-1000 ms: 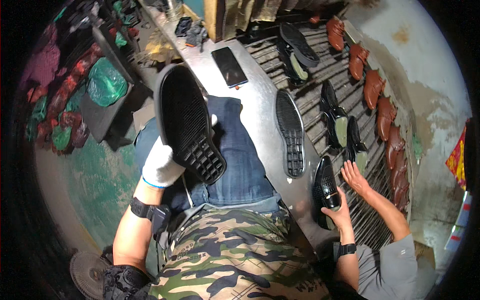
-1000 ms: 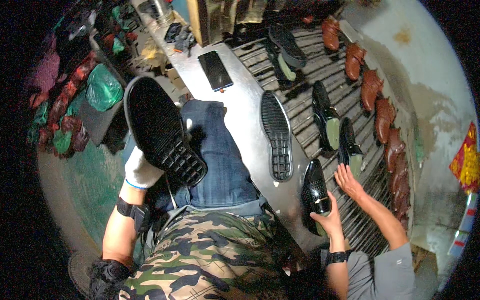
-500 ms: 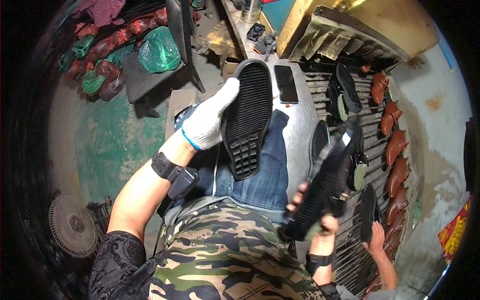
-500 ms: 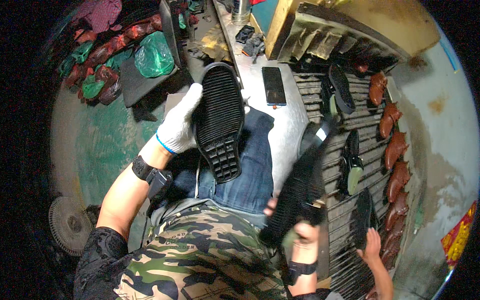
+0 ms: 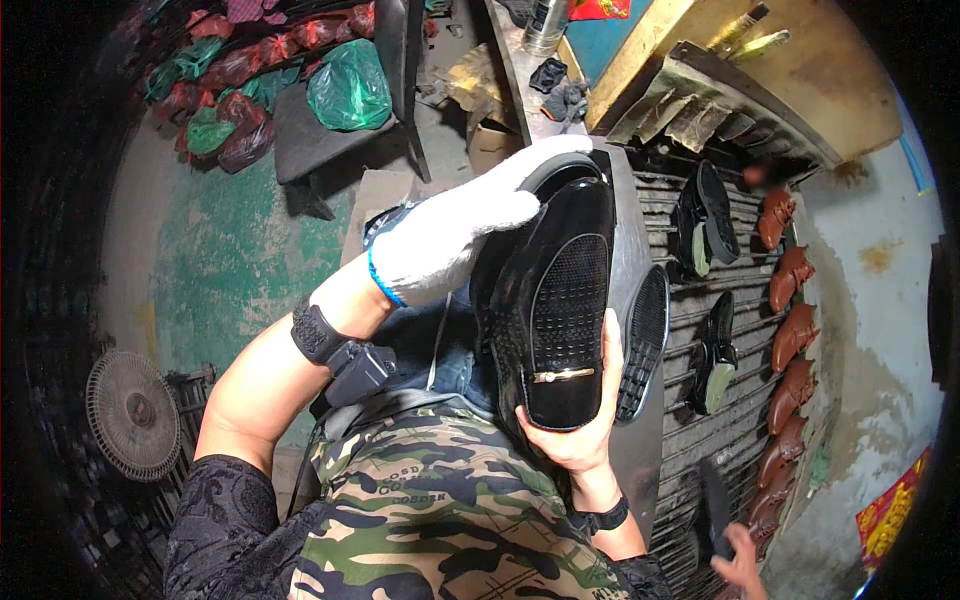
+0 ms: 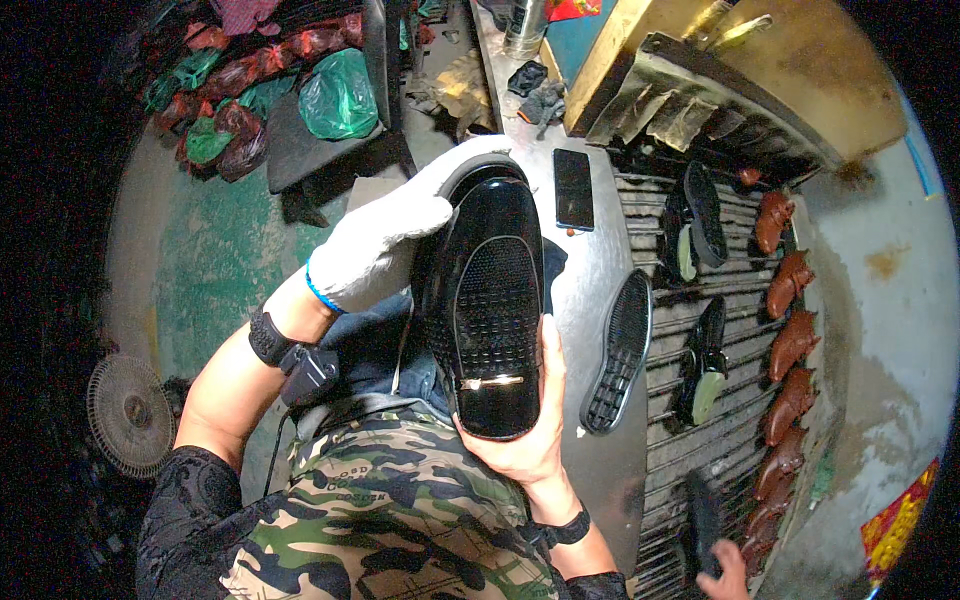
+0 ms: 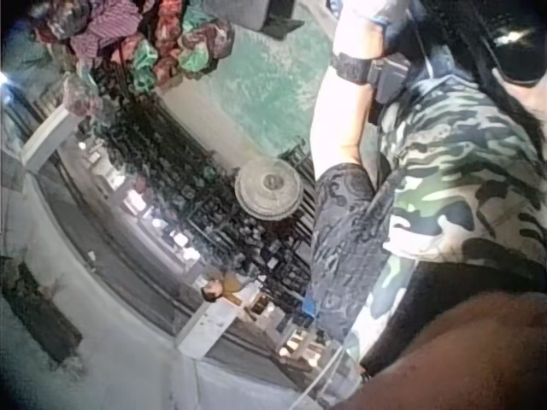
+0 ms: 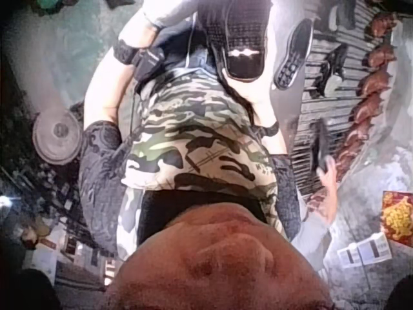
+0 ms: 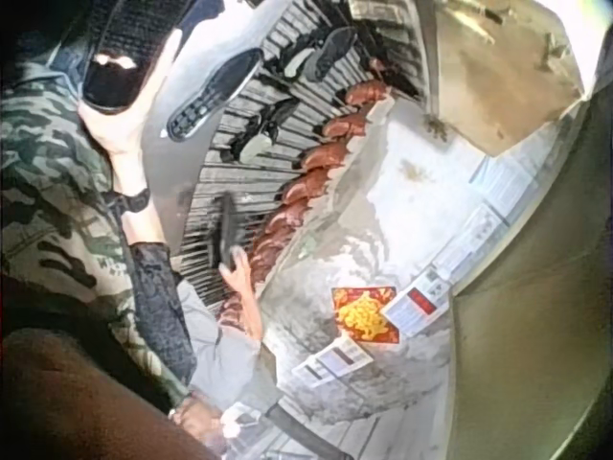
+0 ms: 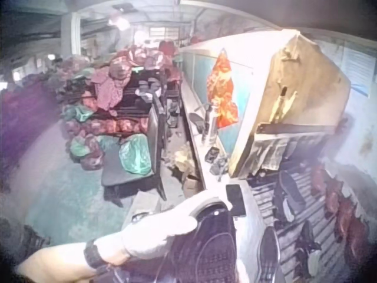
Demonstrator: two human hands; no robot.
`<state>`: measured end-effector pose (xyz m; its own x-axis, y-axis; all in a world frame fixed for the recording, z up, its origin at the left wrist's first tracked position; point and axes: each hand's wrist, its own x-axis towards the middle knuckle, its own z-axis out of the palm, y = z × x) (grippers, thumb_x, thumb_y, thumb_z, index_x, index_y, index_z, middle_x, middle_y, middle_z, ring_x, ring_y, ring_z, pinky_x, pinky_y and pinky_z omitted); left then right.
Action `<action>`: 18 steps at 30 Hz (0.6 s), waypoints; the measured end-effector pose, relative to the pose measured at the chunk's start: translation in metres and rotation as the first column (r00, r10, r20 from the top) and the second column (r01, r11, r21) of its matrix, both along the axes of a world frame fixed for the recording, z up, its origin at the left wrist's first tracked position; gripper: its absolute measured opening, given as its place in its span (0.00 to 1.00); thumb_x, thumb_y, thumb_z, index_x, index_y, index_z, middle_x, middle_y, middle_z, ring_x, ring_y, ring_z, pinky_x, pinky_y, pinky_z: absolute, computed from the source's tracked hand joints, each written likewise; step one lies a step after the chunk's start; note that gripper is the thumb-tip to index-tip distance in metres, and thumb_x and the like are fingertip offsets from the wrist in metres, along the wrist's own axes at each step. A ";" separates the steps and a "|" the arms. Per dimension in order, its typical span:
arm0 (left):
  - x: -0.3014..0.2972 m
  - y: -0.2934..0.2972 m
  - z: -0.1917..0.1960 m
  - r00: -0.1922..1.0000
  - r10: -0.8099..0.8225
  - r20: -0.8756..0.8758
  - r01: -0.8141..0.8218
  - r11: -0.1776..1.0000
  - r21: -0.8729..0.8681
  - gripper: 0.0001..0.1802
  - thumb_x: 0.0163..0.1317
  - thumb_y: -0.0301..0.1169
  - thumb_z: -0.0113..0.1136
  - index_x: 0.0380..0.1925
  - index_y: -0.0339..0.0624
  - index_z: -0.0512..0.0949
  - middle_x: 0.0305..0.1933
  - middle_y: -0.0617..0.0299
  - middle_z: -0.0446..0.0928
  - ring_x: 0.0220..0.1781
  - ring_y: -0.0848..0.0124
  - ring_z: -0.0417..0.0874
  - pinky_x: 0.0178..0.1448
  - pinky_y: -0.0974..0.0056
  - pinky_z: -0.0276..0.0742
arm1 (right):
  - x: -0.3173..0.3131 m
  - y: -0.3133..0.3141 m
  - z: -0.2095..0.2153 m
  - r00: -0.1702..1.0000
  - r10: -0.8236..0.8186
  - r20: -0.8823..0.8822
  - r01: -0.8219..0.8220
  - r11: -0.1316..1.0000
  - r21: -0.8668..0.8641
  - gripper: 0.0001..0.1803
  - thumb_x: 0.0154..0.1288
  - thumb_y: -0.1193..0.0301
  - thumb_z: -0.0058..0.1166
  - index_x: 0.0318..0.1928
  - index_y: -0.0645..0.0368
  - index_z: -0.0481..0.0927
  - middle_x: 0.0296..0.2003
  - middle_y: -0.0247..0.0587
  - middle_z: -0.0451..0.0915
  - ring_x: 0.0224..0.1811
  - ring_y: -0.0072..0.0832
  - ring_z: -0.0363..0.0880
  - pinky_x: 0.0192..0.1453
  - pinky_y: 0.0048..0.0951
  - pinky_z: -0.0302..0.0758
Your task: The recorder picks up and inspects the exterior and soles of various finished shoes from a production line.
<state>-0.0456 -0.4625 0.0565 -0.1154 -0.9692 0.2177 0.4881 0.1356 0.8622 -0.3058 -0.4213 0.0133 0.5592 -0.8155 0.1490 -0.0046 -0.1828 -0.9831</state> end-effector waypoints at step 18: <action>-0.006 0.005 0.005 0.998 -0.037 -0.054 0.042 0.995 0.091 0.39 0.76 0.44 0.56 0.80 0.35 0.61 0.83 0.54 0.61 0.84 0.65 0.60 0.87 0.59 0.48 | 0.002 -0.005 0.009 0.999 -0.010 -0.053 0.004 0.993 -0.115 0.68 0.48 0.77 0.77 0.83 0.68 0.44 0.76 0.57 0.62 0.78 0.42 0.66 0.81 0.39 0.63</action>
<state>-0.0518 -0.4570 0.0619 -0.1451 -0.9802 0.1348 0.5364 0.0365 0.8432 -0.3035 -0.4259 0.0223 0.5635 -0.7984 0.2121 -0.0580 -0.2944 -0.9539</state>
